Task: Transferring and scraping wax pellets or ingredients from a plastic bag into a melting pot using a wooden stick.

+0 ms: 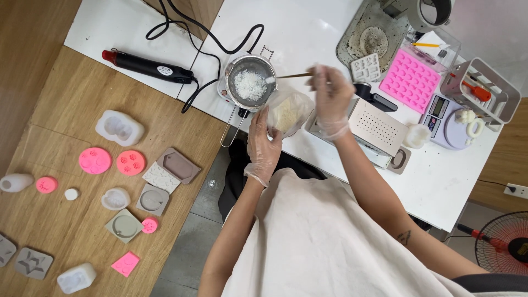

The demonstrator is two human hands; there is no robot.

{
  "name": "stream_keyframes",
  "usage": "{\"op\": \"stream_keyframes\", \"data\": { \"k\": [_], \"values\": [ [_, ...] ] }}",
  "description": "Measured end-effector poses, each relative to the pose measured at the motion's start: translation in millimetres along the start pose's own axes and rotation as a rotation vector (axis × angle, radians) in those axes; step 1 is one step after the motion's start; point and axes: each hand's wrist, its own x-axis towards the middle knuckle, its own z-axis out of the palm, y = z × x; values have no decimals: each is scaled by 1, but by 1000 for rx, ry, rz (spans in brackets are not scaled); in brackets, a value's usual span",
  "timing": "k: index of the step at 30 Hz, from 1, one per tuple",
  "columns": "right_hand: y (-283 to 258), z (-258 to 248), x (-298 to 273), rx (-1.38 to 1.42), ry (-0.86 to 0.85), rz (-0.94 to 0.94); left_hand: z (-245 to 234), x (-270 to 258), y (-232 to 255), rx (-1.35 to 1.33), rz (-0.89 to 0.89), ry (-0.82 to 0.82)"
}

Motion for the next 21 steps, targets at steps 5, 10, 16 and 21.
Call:
{"op": "stream_keyframes", "data": {
  "k": [5,10,16,21],
  "values": [
    [5,-47,-22,10,118,340,3,-4,0,46,25,7],
    [16,-46,-64,-340,-82,70,-5,-6,18,93,43,-41],
    [49,-9,-102,-490,-206,143,-2,-11,30,172,112,-121],
    [34,4,-103,-242,-83,678,5,-9,37,198,142,-174]
  ]
}}
